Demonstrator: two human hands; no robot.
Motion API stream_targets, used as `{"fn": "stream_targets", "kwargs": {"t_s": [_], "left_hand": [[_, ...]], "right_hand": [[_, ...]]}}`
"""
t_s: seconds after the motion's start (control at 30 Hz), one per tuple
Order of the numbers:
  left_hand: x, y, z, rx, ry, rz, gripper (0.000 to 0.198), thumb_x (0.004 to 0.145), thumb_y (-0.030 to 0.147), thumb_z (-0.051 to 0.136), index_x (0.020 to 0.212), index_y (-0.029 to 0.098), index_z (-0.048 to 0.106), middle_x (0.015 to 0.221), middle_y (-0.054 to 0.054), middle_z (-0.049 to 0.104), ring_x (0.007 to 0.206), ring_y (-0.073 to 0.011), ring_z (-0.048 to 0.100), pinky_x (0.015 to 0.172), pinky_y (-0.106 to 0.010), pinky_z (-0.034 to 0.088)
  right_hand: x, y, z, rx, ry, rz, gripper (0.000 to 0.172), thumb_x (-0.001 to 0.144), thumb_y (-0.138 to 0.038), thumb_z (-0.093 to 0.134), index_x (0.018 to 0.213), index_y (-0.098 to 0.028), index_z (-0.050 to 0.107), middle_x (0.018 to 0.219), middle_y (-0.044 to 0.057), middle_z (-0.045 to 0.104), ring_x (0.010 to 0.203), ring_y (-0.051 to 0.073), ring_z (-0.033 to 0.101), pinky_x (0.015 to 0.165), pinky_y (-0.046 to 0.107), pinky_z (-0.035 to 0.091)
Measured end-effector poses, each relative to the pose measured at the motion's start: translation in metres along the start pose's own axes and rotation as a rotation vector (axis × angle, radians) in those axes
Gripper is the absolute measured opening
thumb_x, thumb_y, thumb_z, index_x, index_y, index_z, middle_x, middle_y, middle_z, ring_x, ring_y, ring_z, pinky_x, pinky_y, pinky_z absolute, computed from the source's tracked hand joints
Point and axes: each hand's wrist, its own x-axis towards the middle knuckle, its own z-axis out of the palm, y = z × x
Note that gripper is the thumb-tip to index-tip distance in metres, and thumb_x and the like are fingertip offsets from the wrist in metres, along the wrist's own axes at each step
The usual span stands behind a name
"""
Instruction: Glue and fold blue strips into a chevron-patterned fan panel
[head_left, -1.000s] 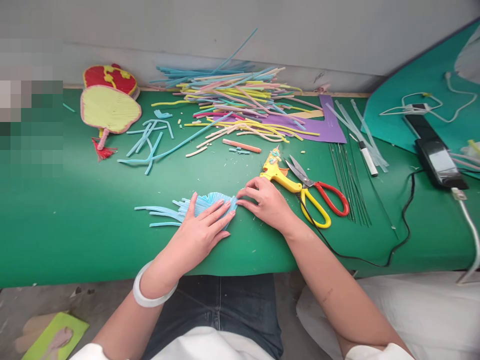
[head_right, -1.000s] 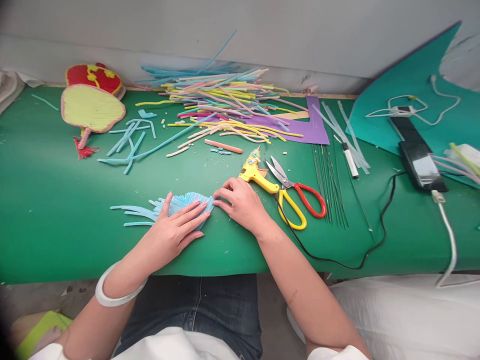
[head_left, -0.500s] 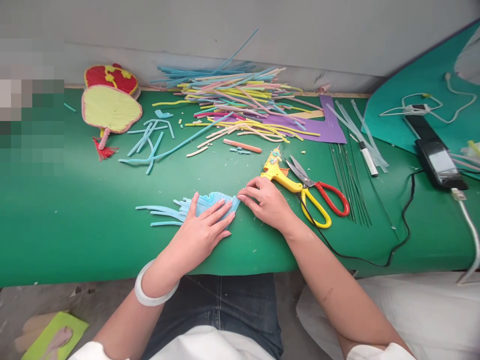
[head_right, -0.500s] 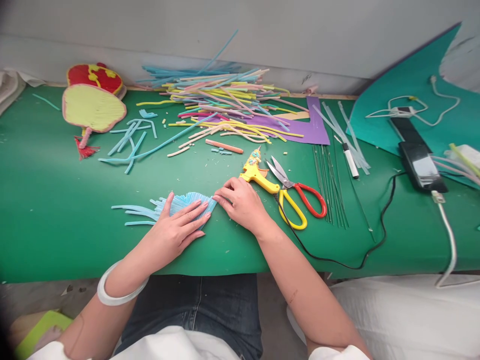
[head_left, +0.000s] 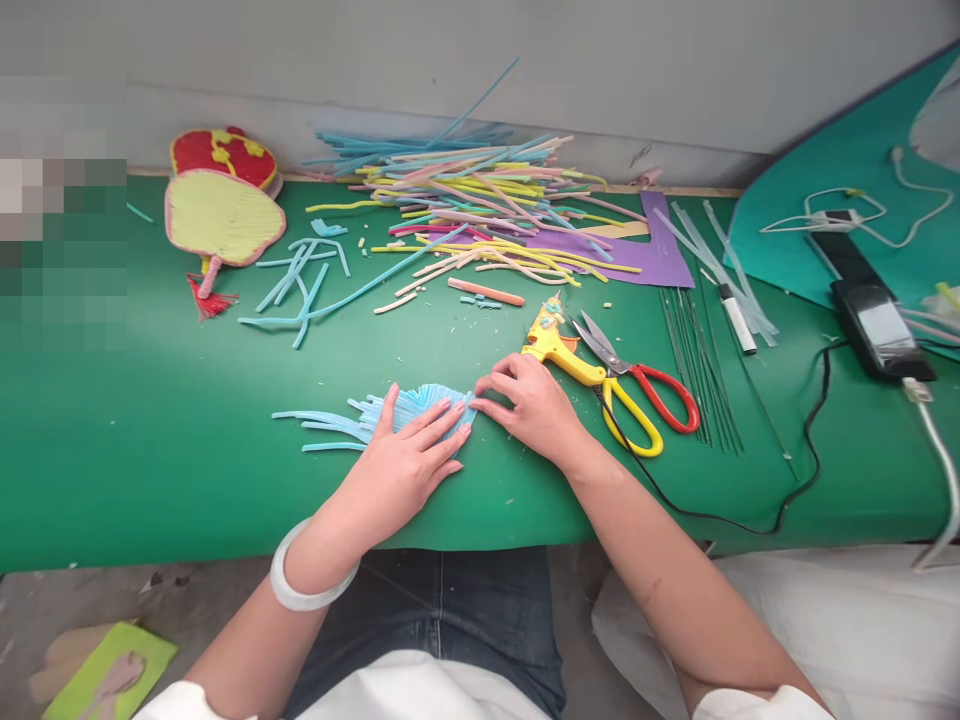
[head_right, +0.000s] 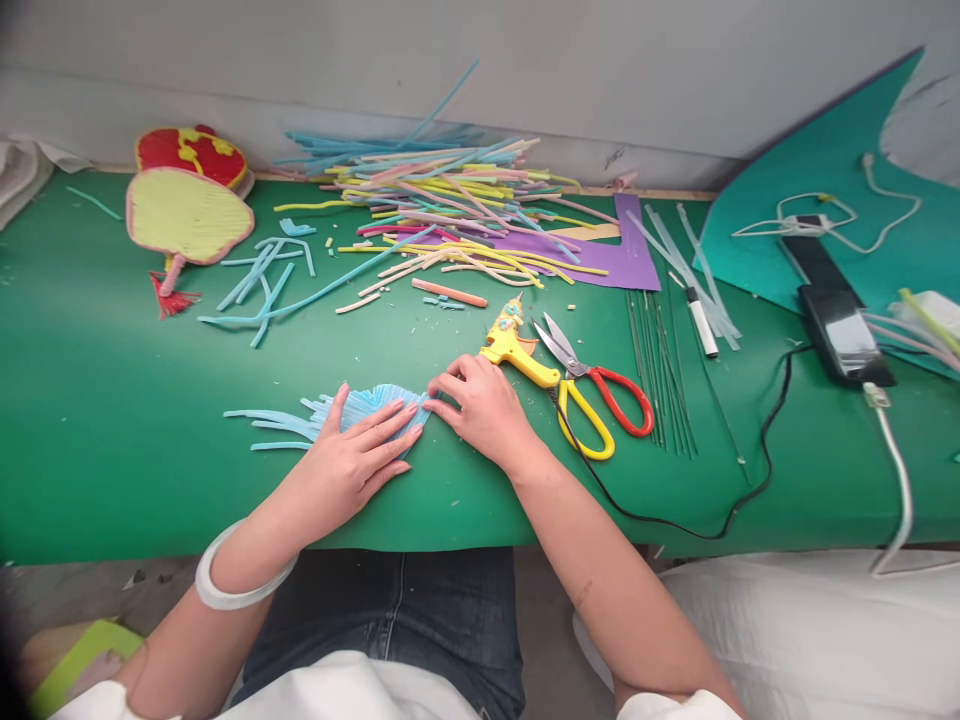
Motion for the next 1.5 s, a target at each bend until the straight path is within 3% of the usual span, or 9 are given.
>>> {"fn": "stream_targets", "kwargs": {"t_s": [0.2,0.5,0.8,1.0,1.27,1.5], "left_hand": [[0.000,0.000,0.000,0.003,0.000,-0.004,0.033,0.104,0.028,0.046,0.134,0.024,0.059,0.147,-0.008,0.055,0.139,-0.0231,0.050,0.124,-0.063,-0.001],[-0.001,0.000,0.000,0.012,-0.010,-0.005,0.033,0.104,0.029,0.044,0.133,0.023,0.059,0.147,-0.008,0.055,0.140,-0.0223,0.048,0.125,-0.061,-0.002],[-0.001,0.000,0.002,0.006,-0.002,-0.005,0.032,0.104,0.029,0.045,0.132,0.022,0.059,0.147,-0.007,0.056,0.138,-0.0232,0.050,0.124,-0.063,-0.002],[-0.001,-0.001,0.003,0.005,-0.003,-0.004,0.033,0.104,0.028,0.045,0.134,0.021,0.058,0.147,-0.009,0.055,0.140,-0.0235,0.048,0.124,-0.064,0.000],[-0.001,0.000,0.002,0.001,-0.001,-0.005,0.031,0.104,0.028,0.046,0.131,0.021,0.060,0.146,-0.009,0.056,0.140,-0.0238,0.049,0.124,-0.064,0.001],[-0.002,-0.001,0.003,0.000,-0.002,-0.004,0.033,0.104,0.029,0.045,0.134,0.022,0.057,0.148,-0.007,0.055,0.140,-0.0224,0.048,0.124,-0.062,-0.003]], "right_hand": [[0.000,0.001,-0.001,0.050,0.008,0.018,0.024,0.101,-0.034,0.052,0.096,-0.023,0.072,0.094,0.008,0.063,0.090,0.022,0.056,0.083,0.038,0.047],[0.001,0.004,0.003,0.010,0.006,0.006,0.012,0.094,-0.033,0.064,0.096,-0.025,0.072,0.092,0.006,0.061,0.088,0.022,0.056,0.082,0.037,0.047],[-0.002,-0.008,-0.004,-0.140,0.125,-0.024,0.025,0.102,-0.036,0.051,0.095,-0.022,0.070,0.090,0.007,0.067,0.086,0.022,0.056,0.079,0.037,0.039],[-0.003,-0.011,0.000,-0.071,0.020,-0.133,0.017,0.099,-0.035,0.059,0.093,-0.021,0.068,0.091,0.005,0.068,0.087,0.020,0.057,0.080,0.035,0.037],[-0.002,-0.009,0.004,-0.067,-0.033,-0.129,0.019,0.099,-0.037,0.058,0.092,-0.021,0.066,0.093,0.005,0.068,0.090,0.021,0.058,0.082,0.036,0.036],[-0.003,-0.006,-0.004,0.015,0.085,-0.094,0.019,0.101,-0.031,0.053,0.097,-0.022,0.069,0.093,0.006,0.068,0.090,0.020,0.058,0.084,0.036,0.039]]}}
